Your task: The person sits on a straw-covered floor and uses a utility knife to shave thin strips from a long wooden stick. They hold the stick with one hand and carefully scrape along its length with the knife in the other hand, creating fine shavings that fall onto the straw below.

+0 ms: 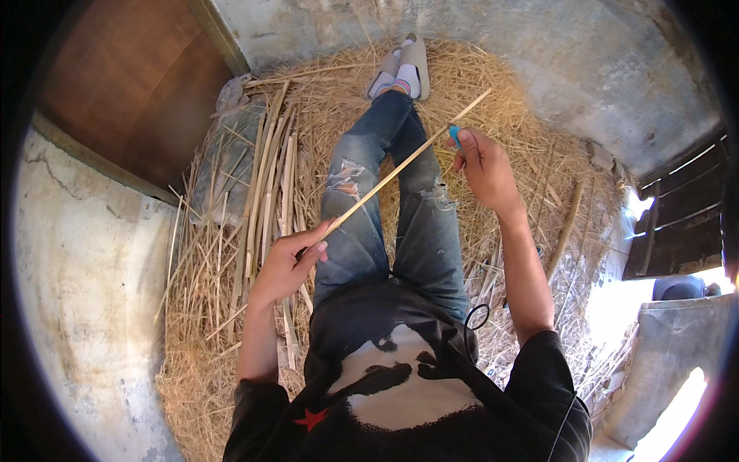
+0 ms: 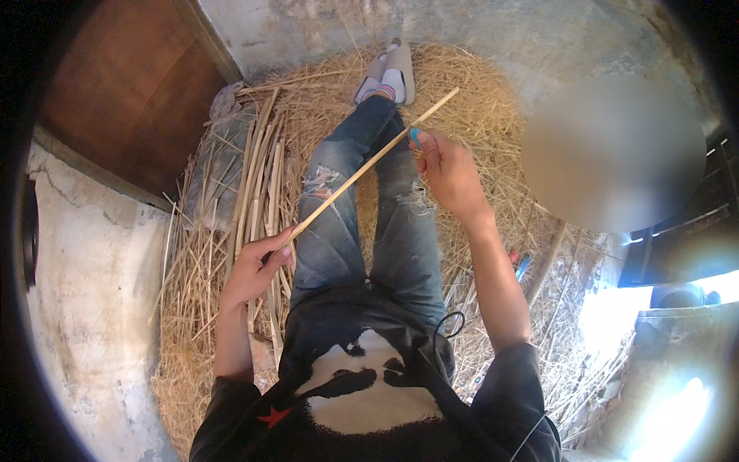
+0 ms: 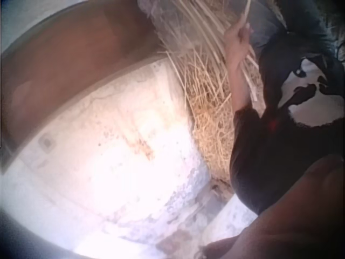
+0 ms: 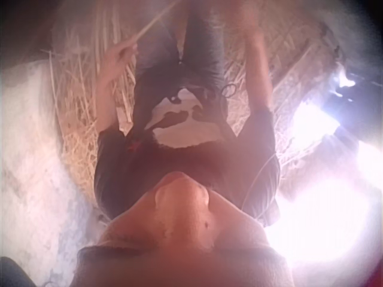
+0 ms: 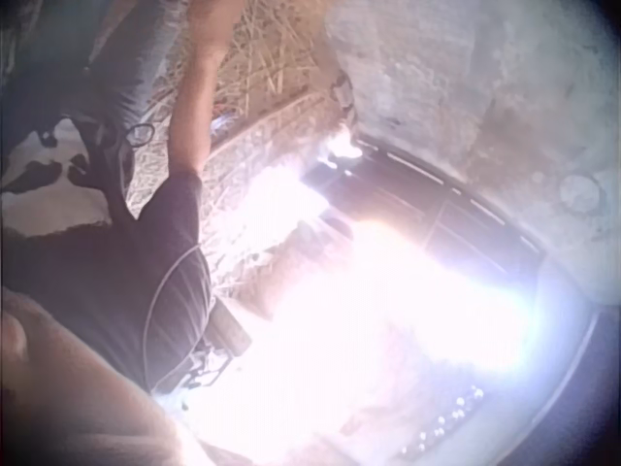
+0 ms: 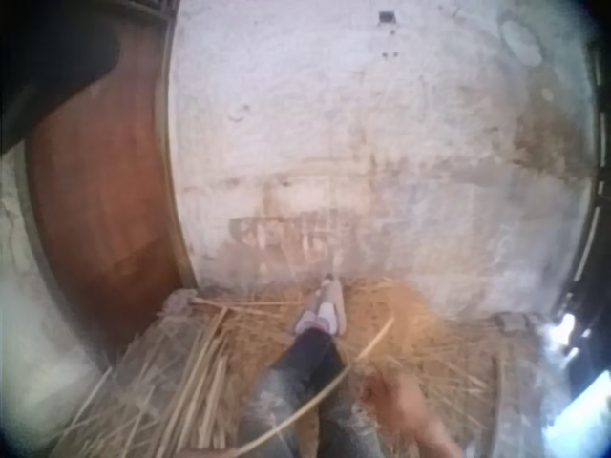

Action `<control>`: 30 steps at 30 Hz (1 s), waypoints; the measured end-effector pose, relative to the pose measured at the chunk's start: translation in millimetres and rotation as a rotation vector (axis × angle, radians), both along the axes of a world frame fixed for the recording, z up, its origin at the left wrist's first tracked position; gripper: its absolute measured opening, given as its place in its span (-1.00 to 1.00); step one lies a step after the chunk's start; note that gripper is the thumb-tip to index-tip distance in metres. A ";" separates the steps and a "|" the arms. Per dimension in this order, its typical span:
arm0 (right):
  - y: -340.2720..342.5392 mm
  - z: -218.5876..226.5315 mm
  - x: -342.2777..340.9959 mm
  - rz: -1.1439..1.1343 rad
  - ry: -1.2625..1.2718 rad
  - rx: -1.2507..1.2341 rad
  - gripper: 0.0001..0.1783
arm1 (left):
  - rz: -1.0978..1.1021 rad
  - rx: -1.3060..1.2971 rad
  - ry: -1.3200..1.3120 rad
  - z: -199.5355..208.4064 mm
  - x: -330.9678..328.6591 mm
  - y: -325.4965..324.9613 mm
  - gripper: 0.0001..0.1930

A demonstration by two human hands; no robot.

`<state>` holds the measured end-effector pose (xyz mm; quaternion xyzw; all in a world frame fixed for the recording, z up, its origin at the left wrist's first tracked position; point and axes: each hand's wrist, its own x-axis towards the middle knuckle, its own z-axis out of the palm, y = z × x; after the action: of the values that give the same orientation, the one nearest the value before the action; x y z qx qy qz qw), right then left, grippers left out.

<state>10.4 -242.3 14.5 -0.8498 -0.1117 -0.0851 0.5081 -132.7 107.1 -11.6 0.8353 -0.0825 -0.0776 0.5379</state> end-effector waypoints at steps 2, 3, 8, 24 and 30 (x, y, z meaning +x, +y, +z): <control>-8.5 3.8 7.7 -0.091 -0.055 -0.116 -0.53 | -0.007 0.049 0.010 7.6 -2.1 -0.6 -0.56; -15.6 4.9 13.5 -0.147 -0.082 -0.190 -0.53 | -0.014 0.046 -0.002 6.2 -2.4 0.5 -0.56; -19.7 8.1 14.6 -0.192 -0.050 -0.220 -0.49 | -0.041 0.059 -0.087 4.6 -1.4 1.5 -0.55; 30.2 -2.9 -13.3 -0.020 0.217 -0.338 -0.60 | -0.026 0.141 -0.240 -12.8 10.0 1.3 -0.54; 12.9 -8.7 -4.1 -0.094 0.049 -0.246 -0.57 | -0.014 0.145 -0.287 -13.3 13.9 -9.4 -0.51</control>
<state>6.3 -229.4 5.8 -0.9117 -0.0691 -0.0736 0.3982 -118.8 97.8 -24.9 0.8739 -0.1588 0.0331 0.4583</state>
